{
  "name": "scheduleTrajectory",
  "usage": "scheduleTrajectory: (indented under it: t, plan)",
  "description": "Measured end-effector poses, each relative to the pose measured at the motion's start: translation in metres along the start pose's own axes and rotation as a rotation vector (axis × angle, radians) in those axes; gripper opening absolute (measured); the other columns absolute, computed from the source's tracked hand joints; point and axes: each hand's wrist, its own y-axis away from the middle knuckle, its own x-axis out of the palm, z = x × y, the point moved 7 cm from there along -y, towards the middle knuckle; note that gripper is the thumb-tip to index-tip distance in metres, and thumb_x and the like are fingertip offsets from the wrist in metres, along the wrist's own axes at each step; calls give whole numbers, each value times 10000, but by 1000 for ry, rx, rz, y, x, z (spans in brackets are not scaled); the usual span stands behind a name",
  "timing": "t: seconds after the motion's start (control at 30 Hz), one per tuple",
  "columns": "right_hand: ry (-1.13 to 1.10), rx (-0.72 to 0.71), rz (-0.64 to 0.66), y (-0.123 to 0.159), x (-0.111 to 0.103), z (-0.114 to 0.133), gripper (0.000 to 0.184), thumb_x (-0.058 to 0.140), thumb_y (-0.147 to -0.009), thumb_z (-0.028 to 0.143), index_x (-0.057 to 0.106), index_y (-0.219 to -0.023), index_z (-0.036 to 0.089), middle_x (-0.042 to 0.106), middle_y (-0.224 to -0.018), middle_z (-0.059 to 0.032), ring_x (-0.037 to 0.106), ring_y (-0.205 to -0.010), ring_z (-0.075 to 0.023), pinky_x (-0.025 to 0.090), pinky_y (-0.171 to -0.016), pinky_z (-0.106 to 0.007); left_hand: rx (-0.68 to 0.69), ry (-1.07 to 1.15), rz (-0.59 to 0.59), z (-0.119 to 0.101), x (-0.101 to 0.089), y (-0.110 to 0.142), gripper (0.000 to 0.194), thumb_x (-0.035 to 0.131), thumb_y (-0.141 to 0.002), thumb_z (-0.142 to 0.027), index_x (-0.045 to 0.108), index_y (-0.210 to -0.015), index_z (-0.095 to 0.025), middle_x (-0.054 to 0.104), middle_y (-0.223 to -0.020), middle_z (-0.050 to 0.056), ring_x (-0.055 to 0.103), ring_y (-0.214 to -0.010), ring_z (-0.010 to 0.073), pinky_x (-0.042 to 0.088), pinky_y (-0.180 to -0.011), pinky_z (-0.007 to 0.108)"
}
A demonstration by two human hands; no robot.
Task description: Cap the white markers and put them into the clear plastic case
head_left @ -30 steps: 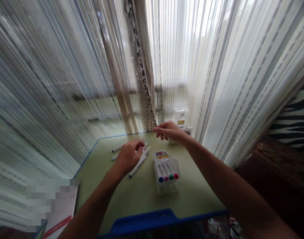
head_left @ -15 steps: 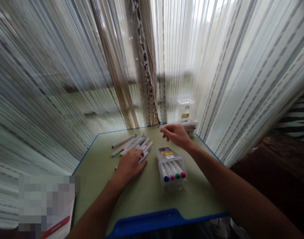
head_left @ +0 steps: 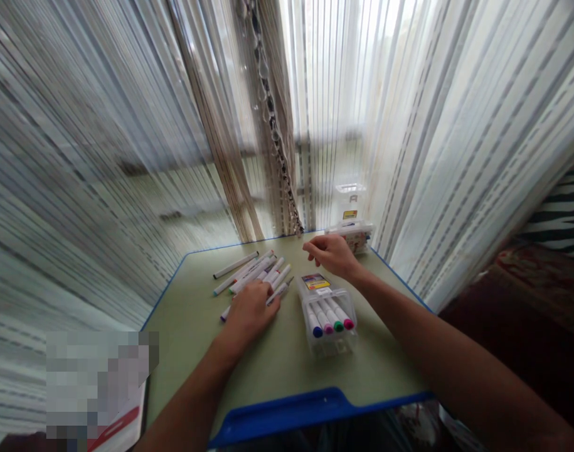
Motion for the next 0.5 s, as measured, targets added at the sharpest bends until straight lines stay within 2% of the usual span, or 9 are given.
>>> scheduleTrajectory:
  t: [0.2, 0.33, 0.4, 0.5]
  plan:
    - [-14, -2, 13, 0, 1, -2, 308, 619, -852, 354, 676, -641, 136, 684, -569, -51, 574, -421, -100, 420, -436, -199, 40, 146, -165, 0, -15, -2, 165, 566, -875, -296, 634, -793, -169, 688, -841, 100, 632, -809, 239, 463, -762, 355]
    - [-53, 9, 12, -1, 2, -2, 295, 624, -838, 348, 684, -646, 133, 675, -558, -45, 560, -417, -96, 411, -431, -199, 29, 335, -261, -1, -26, 1, 191, 579, -868, -348, 636, -816, -172, 684, -777, 65, 620, -720, 208, 471, -704, 337]
    - [-146, 38, 25, -1, 3, -2, 309, 647, -820, 390, 692, -661, 129, 669, -565, -42, 542, -415, -91, 397, -422, -202, -11, 509, -261, 0, -26, 2, 233, 585, -877, -403, 622, -856, -174, 683, -767, 52, 625, -693, 193, 477, -677, 321]
    - [-361, 97, 100, 0, 7, 2, 363, 680, -797, 475, 720, -739, 120, 672, -614, -45, 513, -443, -79, 340, -401, -191, -64, 921, -204, -1, -20, -2, 325, 577, -888, -499, 548, -934, -178, 675, -779, 38, 634, -632, 170, 493, -603, 297]
